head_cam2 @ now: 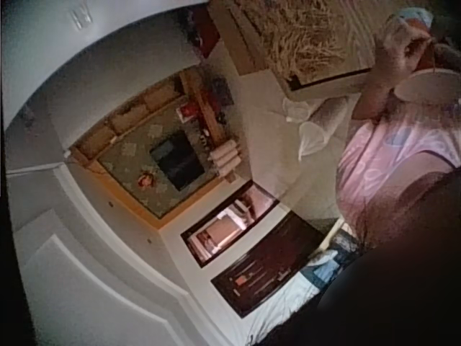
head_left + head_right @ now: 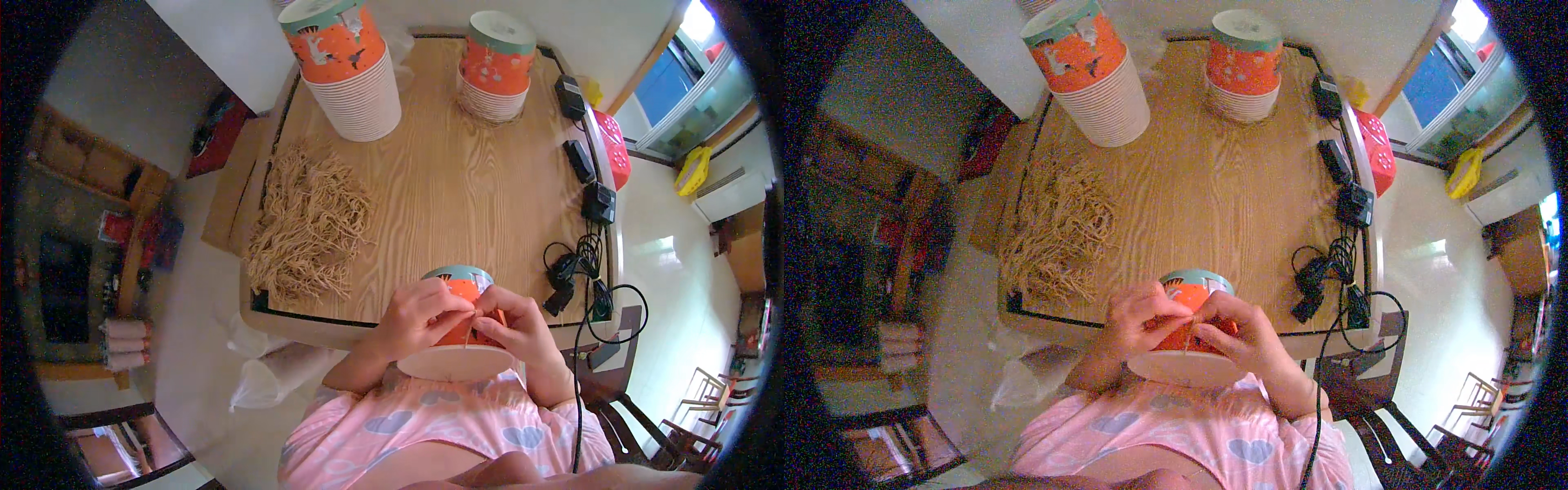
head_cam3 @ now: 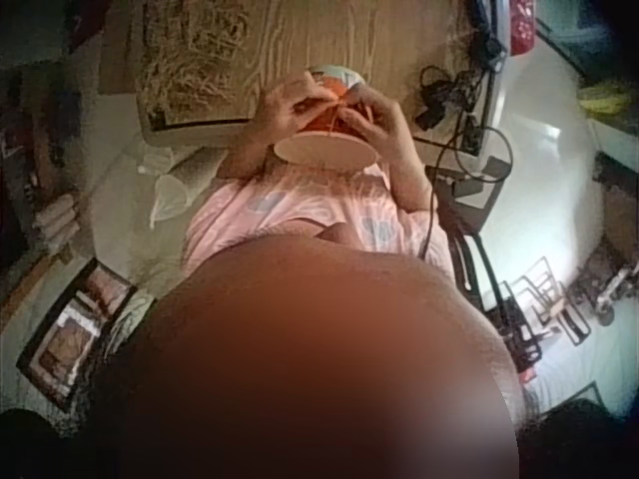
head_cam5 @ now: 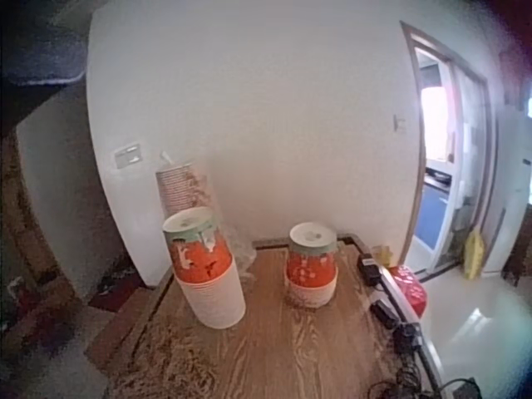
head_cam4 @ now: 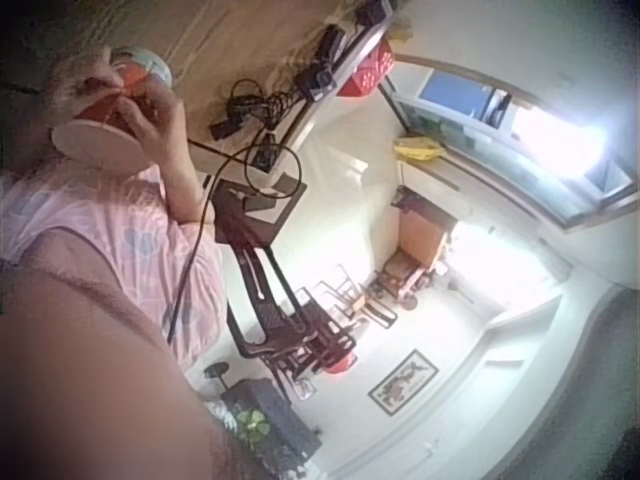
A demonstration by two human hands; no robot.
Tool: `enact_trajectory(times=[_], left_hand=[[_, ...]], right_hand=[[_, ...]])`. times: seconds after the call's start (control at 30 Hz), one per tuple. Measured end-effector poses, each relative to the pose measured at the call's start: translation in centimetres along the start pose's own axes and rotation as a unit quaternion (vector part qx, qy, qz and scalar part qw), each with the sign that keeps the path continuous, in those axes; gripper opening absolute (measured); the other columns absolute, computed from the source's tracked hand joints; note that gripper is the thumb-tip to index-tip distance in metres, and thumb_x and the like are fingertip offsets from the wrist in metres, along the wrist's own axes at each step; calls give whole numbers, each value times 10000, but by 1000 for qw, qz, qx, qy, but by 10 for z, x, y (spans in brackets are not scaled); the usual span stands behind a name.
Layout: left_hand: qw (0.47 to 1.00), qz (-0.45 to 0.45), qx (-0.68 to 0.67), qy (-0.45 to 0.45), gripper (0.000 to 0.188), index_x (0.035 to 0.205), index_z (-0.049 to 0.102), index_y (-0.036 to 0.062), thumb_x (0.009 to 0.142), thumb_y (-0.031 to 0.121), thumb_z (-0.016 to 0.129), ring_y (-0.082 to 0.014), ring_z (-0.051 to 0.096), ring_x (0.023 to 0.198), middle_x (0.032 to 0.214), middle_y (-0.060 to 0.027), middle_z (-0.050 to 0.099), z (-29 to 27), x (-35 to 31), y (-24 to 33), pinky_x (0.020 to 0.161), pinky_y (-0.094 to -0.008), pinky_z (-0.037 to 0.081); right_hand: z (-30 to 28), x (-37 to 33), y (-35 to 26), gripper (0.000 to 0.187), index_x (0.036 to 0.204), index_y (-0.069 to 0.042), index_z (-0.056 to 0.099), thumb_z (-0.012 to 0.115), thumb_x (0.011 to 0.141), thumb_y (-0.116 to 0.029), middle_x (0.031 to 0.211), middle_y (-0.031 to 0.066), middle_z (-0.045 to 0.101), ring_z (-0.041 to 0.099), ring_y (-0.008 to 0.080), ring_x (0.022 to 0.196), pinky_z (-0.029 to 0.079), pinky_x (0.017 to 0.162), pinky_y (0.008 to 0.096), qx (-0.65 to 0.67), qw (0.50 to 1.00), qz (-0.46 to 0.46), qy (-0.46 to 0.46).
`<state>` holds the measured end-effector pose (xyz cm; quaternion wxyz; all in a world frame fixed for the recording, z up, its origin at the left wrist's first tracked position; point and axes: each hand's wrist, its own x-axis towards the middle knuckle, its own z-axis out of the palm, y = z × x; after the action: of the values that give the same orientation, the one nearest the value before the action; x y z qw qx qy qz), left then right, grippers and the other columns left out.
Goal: Threading a thin white string through pre-punched holes in paper bowls to assemble them.
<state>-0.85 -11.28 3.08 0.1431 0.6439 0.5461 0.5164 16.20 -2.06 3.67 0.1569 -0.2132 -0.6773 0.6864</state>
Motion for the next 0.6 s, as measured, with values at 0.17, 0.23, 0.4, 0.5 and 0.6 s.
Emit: enact_trajectory(times=[0.17, 0.23, 0.4, 0.5, 0.6], left_hand=[[999, 36, 32, 2, 163, 815, 605, 99, 692, 71, 708, -215, 547, 593, 656, -43, 515, -1, -4, 0, 516, -329, 445], [999, 34, 36, 7, 164, 819, 604, 102, 694, 74, 706, -215, 545, 591, 653, -44, 514, -3, -6, 1, 520, -332, 444], [998, 21, 60, 20, 173, 829, 595, 103, 696, 74, 701, -216, 557, 610, 666, -47, 520, -10, -8, 3, 545, -334, 454], [999, 17, 51, -10, 173, 834, 585, 97, 703, 62, 693, -220, 582, 649, 697, -43, 545, -13, -5, 3, 581, -320, 472], [999, -10, -38, -15, 157, 822, 575, 87, 715, 44, 682, -225, 603, 704, 751, -44, 584, -14, -3, 3, 628, -312, 484]], right_hand=[[-2, 2, -3, 86, 843, -6, 591, 639, 789, -53, 801, 38, 563, 522, 112, 767, 422, 669, 241, -24, 999, 2, -23], [-1, 5, -7, 86, 822, -8, 595, 653, 764, -31, 790, 33, 564, 516, 112, 747, 415, 651, 240, -36, 999, -16, -31], [-2, 8, -8, 97, 791, -20, 609, 674, 720, -7, 773, 37, 568, 523, 146, 719, 412, 614, 255, -108, 988, -89, -62], [-3, 8, -7, 105, 783, -17, 609, 678, 705, -3, 769, 46, 567, 530, 164, 722, 416, 616, 263, -128, 983, -96, -86], [-1, 8, -5, 113, 784, -19, 610, 682, 698, -2, 766, 44, 564, 530, 165, 724, 416, 614, 265, -129, 982, -113, -73]])
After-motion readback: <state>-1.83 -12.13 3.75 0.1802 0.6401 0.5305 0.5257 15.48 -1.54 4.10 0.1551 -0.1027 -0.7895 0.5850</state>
